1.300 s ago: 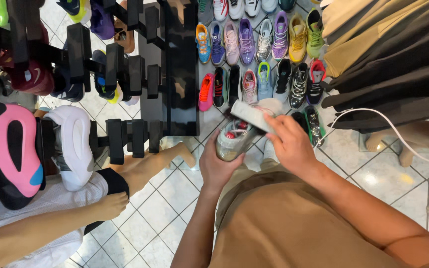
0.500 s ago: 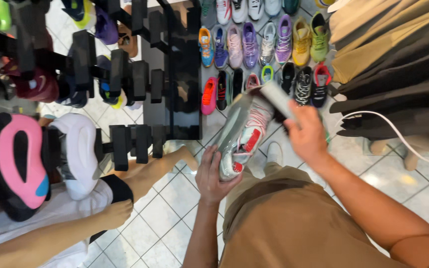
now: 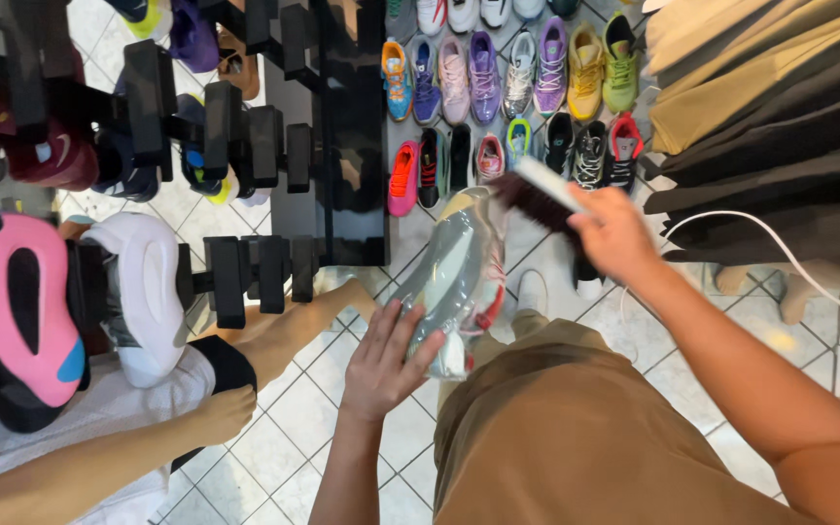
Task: The person brushes the exterior and soles of several pairs of sneakers one at a time using a hand brush, cleaning off debris and dirt.
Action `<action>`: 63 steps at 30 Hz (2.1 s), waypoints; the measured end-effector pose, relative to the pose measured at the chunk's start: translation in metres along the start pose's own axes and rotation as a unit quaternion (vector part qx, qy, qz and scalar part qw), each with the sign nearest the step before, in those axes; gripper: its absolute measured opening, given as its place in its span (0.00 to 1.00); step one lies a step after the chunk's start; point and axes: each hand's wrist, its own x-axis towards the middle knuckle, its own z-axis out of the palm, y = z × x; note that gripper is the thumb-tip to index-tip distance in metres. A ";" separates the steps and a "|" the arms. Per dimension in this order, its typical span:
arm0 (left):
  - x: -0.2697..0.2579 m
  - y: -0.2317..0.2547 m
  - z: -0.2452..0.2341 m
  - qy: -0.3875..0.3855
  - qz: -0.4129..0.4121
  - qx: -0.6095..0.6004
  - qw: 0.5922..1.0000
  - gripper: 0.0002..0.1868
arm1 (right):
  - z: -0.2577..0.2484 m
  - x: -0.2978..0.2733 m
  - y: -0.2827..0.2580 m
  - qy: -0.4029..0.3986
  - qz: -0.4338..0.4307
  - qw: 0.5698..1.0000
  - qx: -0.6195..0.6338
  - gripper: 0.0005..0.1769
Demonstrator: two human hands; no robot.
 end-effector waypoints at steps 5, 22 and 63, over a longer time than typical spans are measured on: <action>-0.004 0.007 -0.016 0.036 -0.073 -0.056 0.995 0.23 | -0.028 0.001 0.024 0.081 0.168 0.980 0.064 0.23; 0.008 0.063 0.050 0.164 -0.806 -0.514 0.242 0.20 | -0.013 -0.014 -0.108 0.174 0.088 0.979 0.063 0.28; -0.029 0.059 0.033 0.057 -0.793 -0.606 -0.013 0.42 | -0.044 0.020 -0.074 -0.019 0.013 0.995 0.101 0.29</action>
